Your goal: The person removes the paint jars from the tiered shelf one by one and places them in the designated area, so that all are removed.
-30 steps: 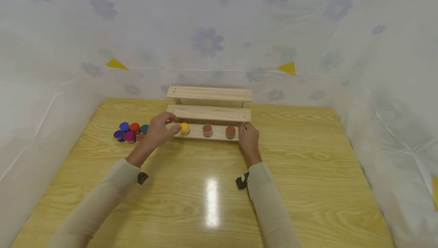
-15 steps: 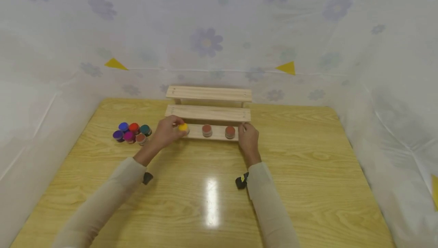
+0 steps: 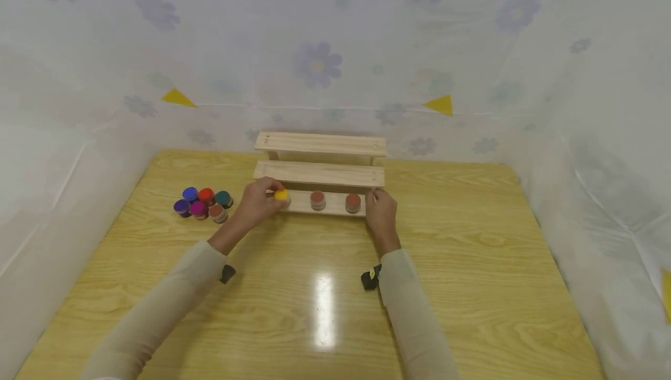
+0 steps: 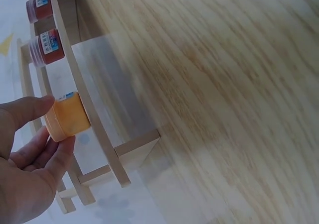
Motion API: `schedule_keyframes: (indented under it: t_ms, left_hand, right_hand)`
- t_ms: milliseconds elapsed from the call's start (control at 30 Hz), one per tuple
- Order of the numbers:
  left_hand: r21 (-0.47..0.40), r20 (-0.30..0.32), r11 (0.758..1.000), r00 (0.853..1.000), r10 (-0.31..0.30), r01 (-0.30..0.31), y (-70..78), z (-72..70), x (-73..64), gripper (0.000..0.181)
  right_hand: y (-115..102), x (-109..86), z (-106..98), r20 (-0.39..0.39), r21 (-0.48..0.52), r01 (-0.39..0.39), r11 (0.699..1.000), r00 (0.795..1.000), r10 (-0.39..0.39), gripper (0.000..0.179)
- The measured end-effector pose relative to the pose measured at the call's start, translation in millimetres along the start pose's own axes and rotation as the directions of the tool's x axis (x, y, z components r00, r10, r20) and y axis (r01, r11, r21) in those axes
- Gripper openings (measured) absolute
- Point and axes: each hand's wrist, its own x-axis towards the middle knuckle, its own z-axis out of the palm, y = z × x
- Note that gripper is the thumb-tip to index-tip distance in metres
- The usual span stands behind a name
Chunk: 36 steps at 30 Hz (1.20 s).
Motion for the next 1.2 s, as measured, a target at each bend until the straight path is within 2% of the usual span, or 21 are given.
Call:
schedule_keyframes:
  t_ms: [267,567,733,933,1067,1200]
  left_hand:
    - [-0.025,-0.013,1.000,1.000,0.007,-0.007,0.6,-5.8,-1.7,0.030]
    - [-0.043,-0.013,0.999,0.999,-0.034,0.033,-1.0,-18.8,-12.1,0.034]
    - [-0.056,-0.020,0.998,0.999,-0.044,0.043,-8.4,-27.0,-19.7,0.037]
    - [-0.079,-0.077,0.995,0.995,-0.069,0.063,-17.4,-36.3,-28.7,0.037]
    - [-0.084,-0.098,0.992,0.990,-0.100,0.092,-23.5,-44.1,-37.8,0.034]
    - [-0.070,-0.114,0.993,0.988,-0.106,0.098,-33.4,-51.2,-49.4,0.034]
  right_hand:
    - [1,0.2,0,0.006,-0.009,0.002,1.000,1.000,-0.002,0.041]
    - [-2,-0.3,0,0.009,-0.020,0.003,1.000,1.000,-0.002,0.040]
    - [-2,-0.7,-1,0.008,-0.022,-0.014,1.000,1.000,0.014,0.040]
    - [-1,-0.9,-1,0.018,-0.004,-0.027,1.000,0.999,0.027,0.040]
    - [-2,-1.3,-2,0.028,-0.004,-0.033,0.999,0.999,0.033,0.040]
    - [-3,-0.4,-2,0.038,-0.015,-0.045,0.999,0.998,0.046,0.040]
